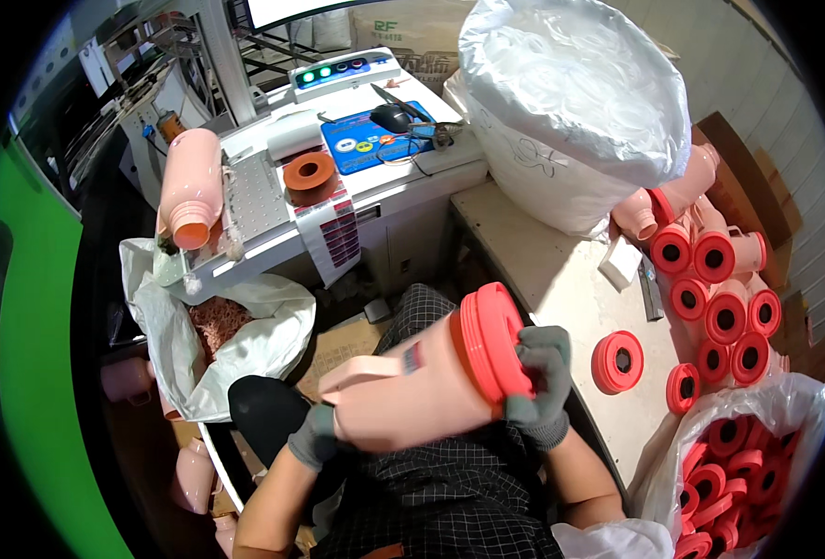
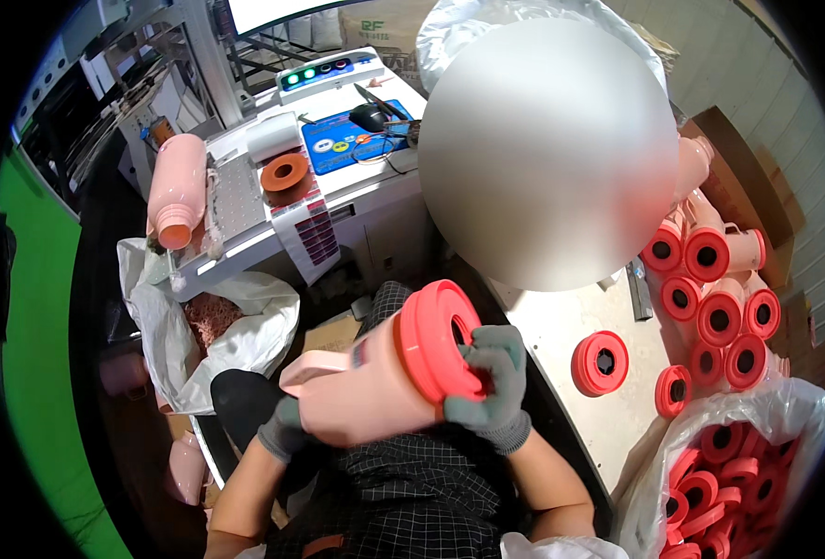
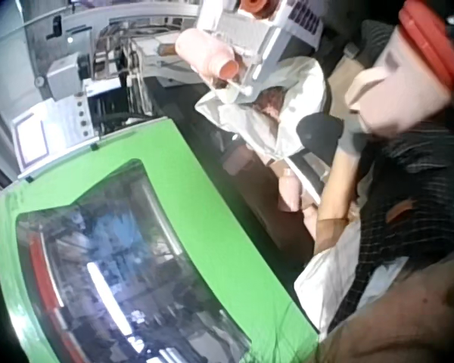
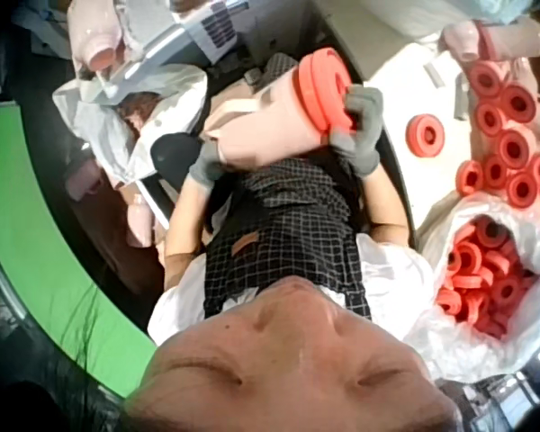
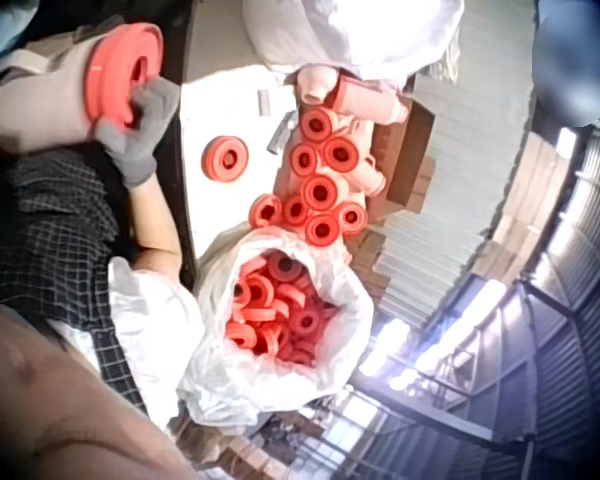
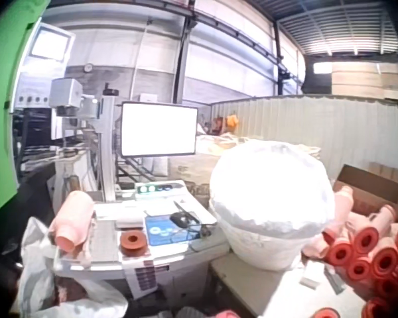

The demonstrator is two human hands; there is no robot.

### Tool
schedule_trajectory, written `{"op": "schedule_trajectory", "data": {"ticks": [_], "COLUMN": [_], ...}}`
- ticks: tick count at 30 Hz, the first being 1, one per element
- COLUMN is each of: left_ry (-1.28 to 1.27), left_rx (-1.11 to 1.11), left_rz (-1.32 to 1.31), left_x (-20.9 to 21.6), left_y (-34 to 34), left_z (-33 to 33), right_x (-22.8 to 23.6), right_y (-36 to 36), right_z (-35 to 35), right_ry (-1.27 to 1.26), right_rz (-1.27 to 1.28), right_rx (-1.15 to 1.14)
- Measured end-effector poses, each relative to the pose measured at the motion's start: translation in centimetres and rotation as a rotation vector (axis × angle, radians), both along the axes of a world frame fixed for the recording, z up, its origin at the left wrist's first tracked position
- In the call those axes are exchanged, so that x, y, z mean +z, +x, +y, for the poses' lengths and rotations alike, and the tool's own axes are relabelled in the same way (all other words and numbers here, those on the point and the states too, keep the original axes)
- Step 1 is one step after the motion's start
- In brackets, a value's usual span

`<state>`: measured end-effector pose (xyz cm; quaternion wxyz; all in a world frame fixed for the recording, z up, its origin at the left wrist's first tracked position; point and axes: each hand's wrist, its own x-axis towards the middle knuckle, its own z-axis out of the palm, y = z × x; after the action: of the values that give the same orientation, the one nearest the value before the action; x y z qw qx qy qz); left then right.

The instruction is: The person assembles pink plastic pitchers by attaching red lids to the bodies. They pick up a pitcher body, screw on a lid, and place the finished unit into a large white bag. The process is repeated for multiple units.

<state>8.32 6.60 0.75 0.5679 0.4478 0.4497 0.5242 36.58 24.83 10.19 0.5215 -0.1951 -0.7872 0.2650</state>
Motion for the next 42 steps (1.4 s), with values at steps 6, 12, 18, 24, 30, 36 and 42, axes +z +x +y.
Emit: {"op": "schedule_trajectory", "data": {"ticks": [6,12,18,24,30,36,42], "left_ry": [-0.185,-0.200,0.056,-0.377,0.345,-0.107,0.166], "left_rx": [-0.088,0.191,0.296,0.344,0.978,1.105,1.163], "left_rz": [-0.400,-0.152,-0.650,0.312,0.536,0.242,0.718], "left_x": [-2.0,-1.5,-3.6,-1.3,5.9,8.4,6.5], "left_y": [2.4,3.7,7.9,6.0,-0.3,-0.6,-7.6], "left_z": [-1.1,-0.5,0.1,-2.0,-2.8,-3.5,-2.7], "right_x": [-0.8,-9.3,-4.9,-2.7,-1.7,-0.6,0.0], "right_y": [4.4,8.6,-3.7,-6.1,-3.7,-5.0,-5.8], "right_z": [8.6,14.1,-3.6,-4.6,-3.5,-6.0,-4.5], "right_ry": [0.356,0.360,-0.833,-0.944,-0.983,-0.819,-0.685], "right_rz": [-0.494,-0.710,-0.021,0.130,-0.200,-0.139,-0.104], "right_rx": [-0.496,-0.749,0.322,0.508,0.827,0.666,0.472]}}
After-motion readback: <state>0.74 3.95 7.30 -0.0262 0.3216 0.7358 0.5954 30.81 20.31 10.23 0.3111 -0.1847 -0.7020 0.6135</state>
